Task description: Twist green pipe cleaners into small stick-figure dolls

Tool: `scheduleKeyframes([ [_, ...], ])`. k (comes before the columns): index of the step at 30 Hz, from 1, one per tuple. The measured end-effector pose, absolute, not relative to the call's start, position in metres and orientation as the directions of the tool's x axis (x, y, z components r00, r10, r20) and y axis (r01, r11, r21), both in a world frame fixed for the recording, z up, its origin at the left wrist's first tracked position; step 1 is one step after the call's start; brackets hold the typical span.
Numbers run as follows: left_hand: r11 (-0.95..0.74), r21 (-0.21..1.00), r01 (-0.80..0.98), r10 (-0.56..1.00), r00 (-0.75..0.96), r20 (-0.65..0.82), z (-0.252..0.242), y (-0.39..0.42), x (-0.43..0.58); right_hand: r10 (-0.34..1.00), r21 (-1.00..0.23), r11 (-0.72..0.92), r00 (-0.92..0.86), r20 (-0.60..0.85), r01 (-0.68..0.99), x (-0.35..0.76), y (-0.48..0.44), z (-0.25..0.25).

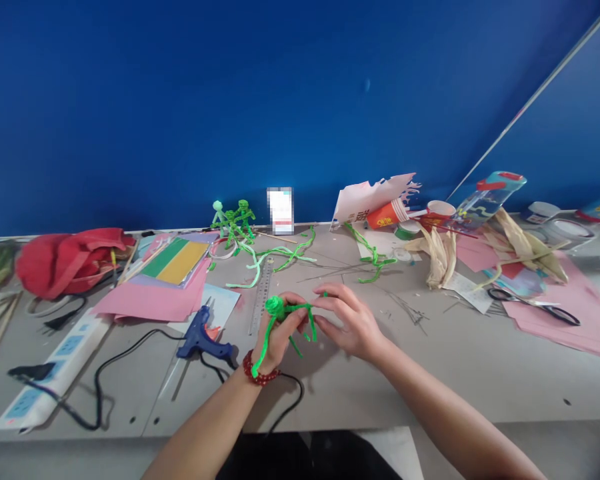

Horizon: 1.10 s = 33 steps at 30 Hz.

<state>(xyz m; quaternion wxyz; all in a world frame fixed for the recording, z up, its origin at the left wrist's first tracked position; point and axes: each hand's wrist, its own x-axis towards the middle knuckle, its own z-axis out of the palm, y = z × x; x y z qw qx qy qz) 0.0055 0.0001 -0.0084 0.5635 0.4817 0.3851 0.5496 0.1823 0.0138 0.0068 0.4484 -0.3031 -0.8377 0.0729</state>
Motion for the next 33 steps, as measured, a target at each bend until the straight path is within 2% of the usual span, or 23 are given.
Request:
scheduleKeyframes([
  [8, -0.049, 0.994, -0.1, 0.989, 0.137, 0.063, 0.005, -0.001, 0.008, 0.535, -0.339, 0.826, -0.437, 0.724, 0.45, 0.185, 0.015, 0.008],
  [14, -0.03, 0.992, -0.124, 0.996, 0.076, 0.039, 0.005, 0.0, 0.012, 0.491, -0.254, 0.845, -0.495, 0.716, 0.471, 0.186, 0.014, 0.009],
  [24, -0.06, 0.994, -0.088, 0.991, 0.116, 0.07, -0.004, 0.001, 0.006, 0.459, -0.25, 0.869, -0.51, 0.728, 0.426, 0.189, 0.018, 0.017],
  [30, -0.119, 0.993, 0.026, 0.975, 0.194, 0.112, -0.001, -0.001, 0.005, 0.486, -0.334, 0.871, -0.54, 0.687, 0.36, 0.195, 0.026, 0.02],
  [33, -0.157, 0.985, 0.065, 0.966, 0.219, 0.14, -0.002, -0.002, 0.004, 0.548, -0.464, 0.835, -0.516, 0.659, 0.294, 0.195, 0.026, 0.021],
])
